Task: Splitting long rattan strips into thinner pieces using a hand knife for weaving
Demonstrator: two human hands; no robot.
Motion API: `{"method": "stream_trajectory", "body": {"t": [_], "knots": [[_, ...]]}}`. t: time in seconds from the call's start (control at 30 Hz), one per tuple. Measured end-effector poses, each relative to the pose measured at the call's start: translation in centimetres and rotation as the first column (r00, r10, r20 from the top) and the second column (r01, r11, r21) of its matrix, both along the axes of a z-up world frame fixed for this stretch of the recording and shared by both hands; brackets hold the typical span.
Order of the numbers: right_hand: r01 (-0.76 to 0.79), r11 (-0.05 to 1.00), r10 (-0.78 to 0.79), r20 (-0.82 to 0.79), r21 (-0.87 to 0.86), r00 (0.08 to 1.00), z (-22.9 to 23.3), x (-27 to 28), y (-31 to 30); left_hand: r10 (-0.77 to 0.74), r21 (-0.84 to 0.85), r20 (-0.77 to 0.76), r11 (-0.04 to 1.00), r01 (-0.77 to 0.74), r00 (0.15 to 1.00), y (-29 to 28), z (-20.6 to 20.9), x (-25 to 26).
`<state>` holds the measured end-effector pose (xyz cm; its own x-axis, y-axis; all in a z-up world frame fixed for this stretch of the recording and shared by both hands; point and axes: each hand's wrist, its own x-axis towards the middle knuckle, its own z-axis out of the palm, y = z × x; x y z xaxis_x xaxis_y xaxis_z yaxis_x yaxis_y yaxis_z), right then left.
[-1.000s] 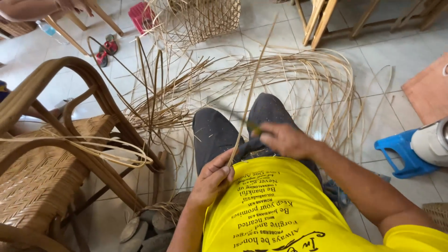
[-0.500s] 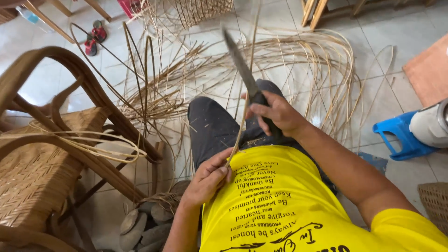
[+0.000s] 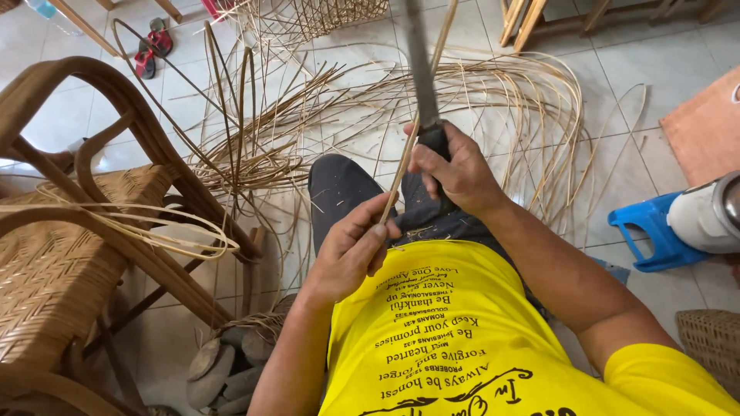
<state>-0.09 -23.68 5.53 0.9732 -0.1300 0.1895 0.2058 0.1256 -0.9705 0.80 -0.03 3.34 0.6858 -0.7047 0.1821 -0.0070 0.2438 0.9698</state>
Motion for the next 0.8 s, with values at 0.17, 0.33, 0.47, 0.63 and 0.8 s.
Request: {"method": "stream_trajectory", "body": {"t": [0.17, 0.33, 0.47, 0.63, 0.8], "knots": [[-0.075, 0.839, 0.09, 0.002, -0.539, 0.996, -2.5, -3.0, -1.2, 0.013, -0.128, -0.152, 0.991, -0.033, 0.988, -0.1, -1.8, 0.3], [-0.243, 0.738, 0.197, -0.145, -0.629, 0.97, -3.2, -5.8, -1.7, 0.028, -0.097, -0.191, 0.994, -0.047, 0.981, 0.7, -3.1, -0.9], [-0.228, 0.734, 0.185, -0.134, -0.64, 0.973, -1.2, -5.0, -0.6, 0.06, -0.091, -0.162, 0.993, -0.076, 0.985, 0.5, -4.0, -0.1], [-0.205, 0.707, 0.216, -0.07, -0.677, 0.974, -4.0, -3.4, -1.8, 0.093, 0.01, -0.108, 0.996, -0.093, 0.99, 1.4, -4.1, -1.1], [-0.264, 0.748, 0.246, -0.116, -0.608, 0.962, -3.0, -3.6, -0.1, 0.065, -0.013, -0.137, 0.998, -0.068, 0.988, 1.7, -3.5, -0.5]]}}
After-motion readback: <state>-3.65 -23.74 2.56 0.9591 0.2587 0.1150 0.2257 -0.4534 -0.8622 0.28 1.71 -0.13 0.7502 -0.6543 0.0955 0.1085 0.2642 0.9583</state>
